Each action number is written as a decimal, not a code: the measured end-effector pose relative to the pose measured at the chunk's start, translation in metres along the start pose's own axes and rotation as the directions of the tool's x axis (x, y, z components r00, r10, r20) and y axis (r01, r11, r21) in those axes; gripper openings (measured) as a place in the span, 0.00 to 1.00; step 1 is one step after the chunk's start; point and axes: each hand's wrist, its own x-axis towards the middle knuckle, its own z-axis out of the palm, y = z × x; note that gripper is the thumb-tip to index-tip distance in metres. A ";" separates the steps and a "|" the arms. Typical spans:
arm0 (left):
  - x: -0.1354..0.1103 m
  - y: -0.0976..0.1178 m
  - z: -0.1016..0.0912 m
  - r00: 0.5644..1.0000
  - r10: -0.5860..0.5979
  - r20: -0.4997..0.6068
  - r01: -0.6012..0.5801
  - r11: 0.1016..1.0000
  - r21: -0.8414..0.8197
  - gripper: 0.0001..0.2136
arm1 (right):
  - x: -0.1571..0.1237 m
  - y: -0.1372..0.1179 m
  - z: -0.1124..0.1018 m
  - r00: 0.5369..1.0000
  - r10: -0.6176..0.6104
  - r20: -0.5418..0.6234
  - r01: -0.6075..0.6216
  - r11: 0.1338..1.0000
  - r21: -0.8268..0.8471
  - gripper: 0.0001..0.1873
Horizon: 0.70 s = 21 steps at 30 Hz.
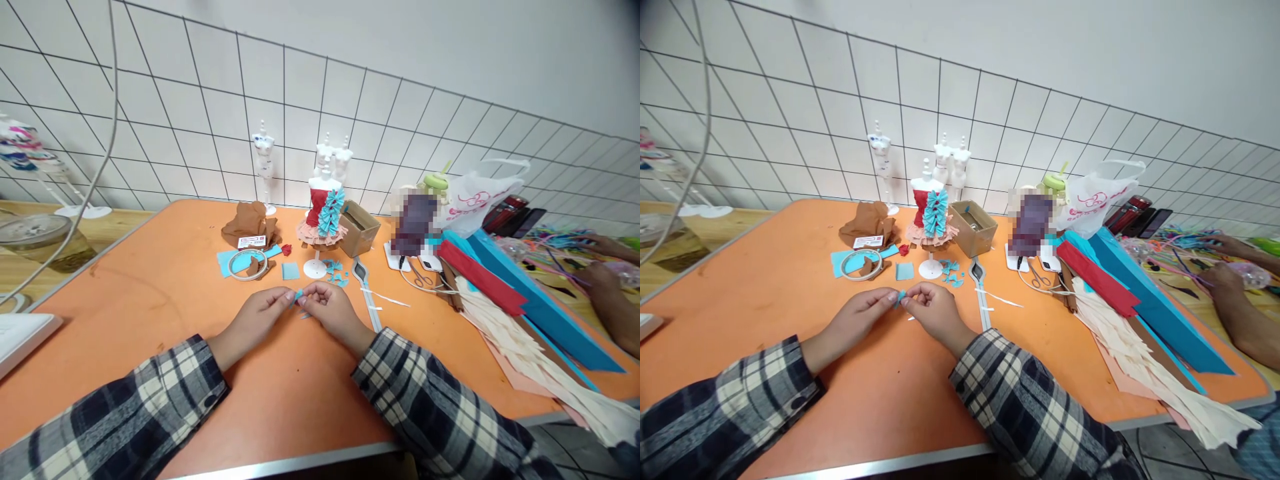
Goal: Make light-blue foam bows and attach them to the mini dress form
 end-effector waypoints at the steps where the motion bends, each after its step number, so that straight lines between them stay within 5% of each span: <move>1: 0.000 0.000 0.000 1.000 -0.009 0.004 0.008 0.999 0.041 0.17 | 0.001 0.001 -0.001 1.000 -0.008 -0.012 0.008 0.999 -0.035 0.10; 8: 0.000 0.005 -0.006 0.996 0.007 -0.091 -0.004 0.999 0.038 0.17 | 0.004 0.006 -0.003 1.000 -0.012 0.019 0.014 0.991 -0.136 0.08; 11: 0.002 0.007 -0.010 0.986 -0.031 -0.162 0.028 0.999 -0.019 0.20 | 0.002 0.002 -0.007 0.997 -0.080 0.014 0.080 0.930 -0.360 0.07; 13: 0.005 0.007 -0.011 0.979 -0.158 -0.128 0.149 0.986 -0.073 0.26 | -0.002 -0.003 -0.013 0.966 -0.242 0.088 0.244 0.748 -0.617 0.08; 17: 0.007 0.005 -0.012 0.913 -0.382 0.144 0.406 0.888 -0.215 0.30 | -0.008 -0.014 -0.025 0.788 -0.481 0.384 0.508 0.156 -0.847 0.13; 19: 0.005 0.005 -0.011 0.904 -0.380 0.195 0.425 0.842 -0.332 0.26 | -0.010 -0.016 -0.028 0.728 -0.517 0.450 0.534 0.018 -0.845 0.15; 21: 0.003 0.008 -0.009 0.905 -0.361 0.225 0.425 0.793 -0.436 0.21 | -0.010 -0.018 -0.028 0.705 -0.533 0.467 0.542 -0.018 -0.840 0.16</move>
